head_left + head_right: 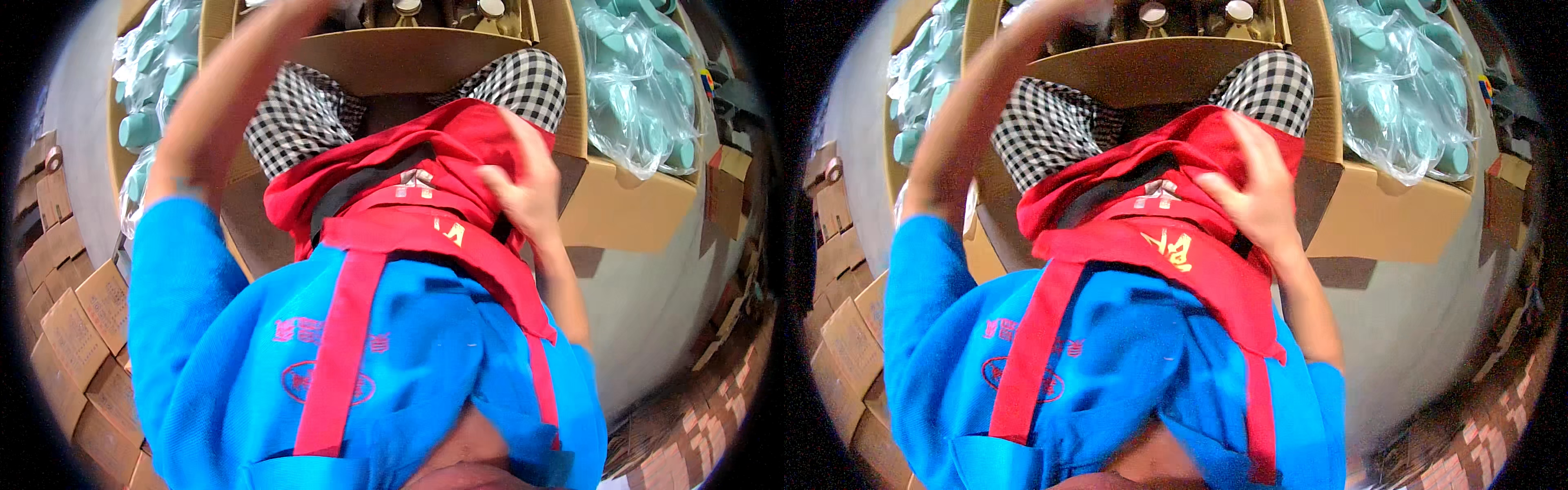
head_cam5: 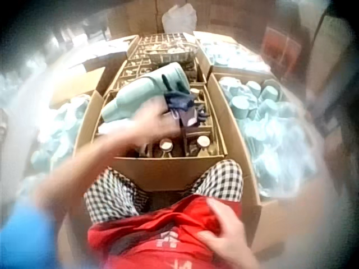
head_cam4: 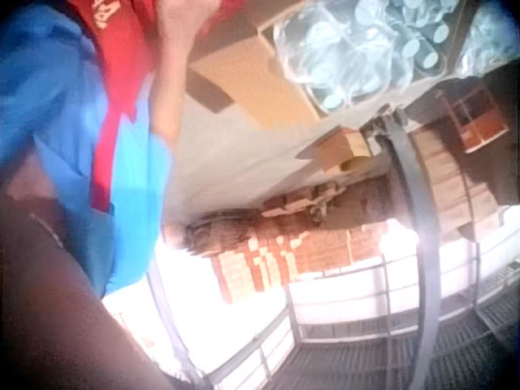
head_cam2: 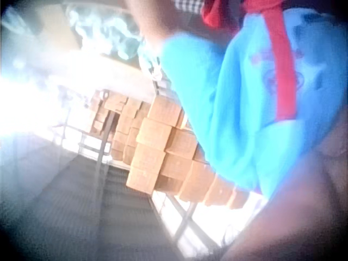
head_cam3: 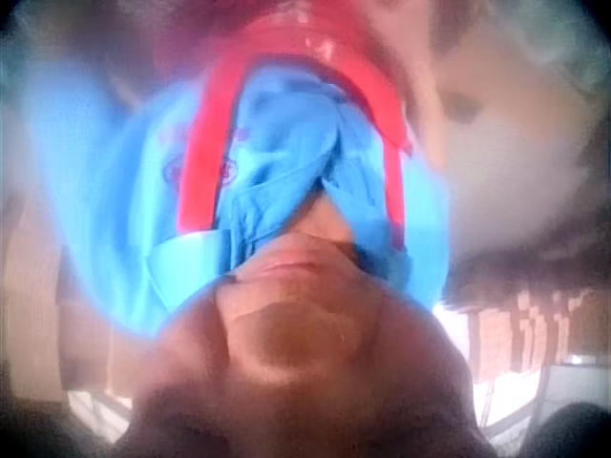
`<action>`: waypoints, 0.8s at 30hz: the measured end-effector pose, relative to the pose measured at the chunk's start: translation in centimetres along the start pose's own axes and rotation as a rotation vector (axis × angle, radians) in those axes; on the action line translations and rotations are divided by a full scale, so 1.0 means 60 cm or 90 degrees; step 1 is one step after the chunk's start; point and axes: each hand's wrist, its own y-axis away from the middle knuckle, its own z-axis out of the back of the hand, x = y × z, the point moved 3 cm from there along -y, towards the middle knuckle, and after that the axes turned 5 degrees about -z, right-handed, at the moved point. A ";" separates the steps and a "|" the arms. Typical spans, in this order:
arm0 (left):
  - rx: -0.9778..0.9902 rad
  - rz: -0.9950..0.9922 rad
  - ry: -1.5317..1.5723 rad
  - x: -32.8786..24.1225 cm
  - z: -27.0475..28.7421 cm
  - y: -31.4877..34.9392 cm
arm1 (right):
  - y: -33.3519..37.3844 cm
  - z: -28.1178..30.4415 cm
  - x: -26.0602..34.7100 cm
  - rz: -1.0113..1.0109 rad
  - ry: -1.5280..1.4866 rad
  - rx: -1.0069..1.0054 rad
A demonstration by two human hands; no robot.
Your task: The person assembles thermoses by placing a reflective inner container into a plastic base, adding a lid, and then wrapping the assembled thermos in a clear plastic bag.
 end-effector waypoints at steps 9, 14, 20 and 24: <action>0.247 0.230 -0.189 -0.059 -0.107 0.443 | -0.057 -0.206 -0.084 0.191 0.394 0.448; -0.113 0.198 0.191 -0.229 -0.030 0.502 | -0.035 -0.018 0.234 0.251 -0.179 0.191; 0.153 0.037 0.143 -0.330 -0.025 0.578 | 0.125 0.000 0.383 0.473 -0.193 0.444; 0.041 -0.059 -0.030 -0.426 -0.012 0.635 | 0.123 0.048 0.355 0.278 -0.241 0.943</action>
